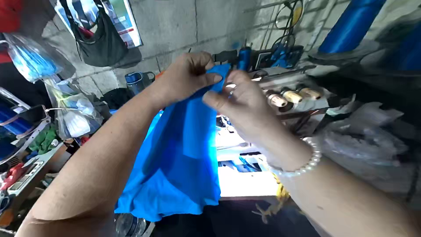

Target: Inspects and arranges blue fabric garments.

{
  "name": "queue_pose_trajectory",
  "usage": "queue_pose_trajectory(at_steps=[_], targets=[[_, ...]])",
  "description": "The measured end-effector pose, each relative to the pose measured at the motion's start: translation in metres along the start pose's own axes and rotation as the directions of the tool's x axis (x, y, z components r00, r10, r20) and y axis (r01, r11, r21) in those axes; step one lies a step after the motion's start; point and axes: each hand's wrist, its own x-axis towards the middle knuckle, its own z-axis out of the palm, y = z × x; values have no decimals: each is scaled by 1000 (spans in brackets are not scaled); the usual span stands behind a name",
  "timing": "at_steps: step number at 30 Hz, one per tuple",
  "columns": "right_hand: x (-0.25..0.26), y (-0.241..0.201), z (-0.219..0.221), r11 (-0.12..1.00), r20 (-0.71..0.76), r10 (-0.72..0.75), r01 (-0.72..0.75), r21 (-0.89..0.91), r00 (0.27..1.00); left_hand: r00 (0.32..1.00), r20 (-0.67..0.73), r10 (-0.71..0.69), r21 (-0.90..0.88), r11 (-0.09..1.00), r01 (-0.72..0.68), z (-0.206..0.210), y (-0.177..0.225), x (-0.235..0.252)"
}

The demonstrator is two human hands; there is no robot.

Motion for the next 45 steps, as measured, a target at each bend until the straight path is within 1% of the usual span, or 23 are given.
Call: queue_pose_trajectory(at_steps=[2, 3, 5, 6, 8, 10, 12, 14, 16, 17, 19, 21, 22, 24, 27, 32, 34, 36, 39, 42, 45], targets=[[-21, 12, 10, 986, 135, 161, -166, 31, 978, 1000, -6, 30, 73, 997, -29, -9, 5, 0], [-33, 21, 11, 971, 202, 233, -239, 5, 951, 999, -16, 37, 94, 995, -35, -16, 6, -2], [-57, 40, 5, 929, 326, 367, -363, -76, 871, 998, -68, 14, 95, 995, -8, -32, 8, -7], [-69, 49, 1, 908, 351, 414, -410, -89, 840, 995, -102, -9, 90, 996, 18, -40, 8, -10], [-88, 59, -9, 855, 358, 497, -517, -44, 791, 984, -164, -64, 107, 991, 82, -53, 6, -17], [-95, 62, -14, 798, 316, 572, -602, -3, 757, 970, -214, -114, 134, 980, 144, -61, 3, -21], [-96, 64, -16, 803, 250, 578, -595, -6, 777, 958, -249, -146, 141, 973, 185, -67, -1, -23], [-94, 63, -16, 859, 195, 501, -512, 6, 843, 946, -280, -165, 131, 969, 208, -70, -4, -21], [-89, 62, -16, 911, 181, 404, -412, 5, 897, 931, -309, -196, 138, 959, 248, -71, -4, -20], [-85, 63, -16, 933, 178, 356, -361, -3, 917, 925, -320, -207, 150, 952, 266, -74, -5, -18], [-77, 61, -17, 952, 178, 306, -296, -80, 935, 898, -357, -256, 167, 929, 331, -76, -5, -18], [-71, 60, -17, 947, 163, 315, -300, -112, 935, 858, -406, -314, 157, 901, 404, -79, -9, -18], [-66, 60, -16, 946, 153, 320, -305, -110, 935, 848, -424, -317, 154, 898, 413, -82, -12, -17], [-59, 61, -14, 950, 139, 311, -305, -62, 940, 840, -438, -321, 161, 891, 425, -88, -16, -17], [-52, 60, -12, 962, 173, 273, -272, -25, 946, 826, -459, -328, 156, 885, 439, -91, -18, -20], [-47, 61, -13, 967, 185, 249, -232, -106, 951, 838, -464, -288, 153, 905, 396, -93, -17, -26], [-46, 60, -12, 969, 177, 237, -221, -106, 955, 842, -466, -272, 155, 912, 381, -94, -17, -28], [-48, 57, -11, 967, 158, 251, -239, -94, 955, 836, -470, -285, 154, 905, 395, -95, -17, -31], [-55, 49, -12, 954, 143, 292, -278, -114, 946, 844, -462, -272, 143, 917, 373, -97, -17, -36], [-64, 49, -11, 957, 118, 288, -279, -86, 950, 830, -476, -291, 91, 922, 375, -91, -11, -44], [-72, 47, -10, 961, 98, 277, -277, -18, 956, 849, -465, -251, 60, 948, 313, -87, -11, -52]])
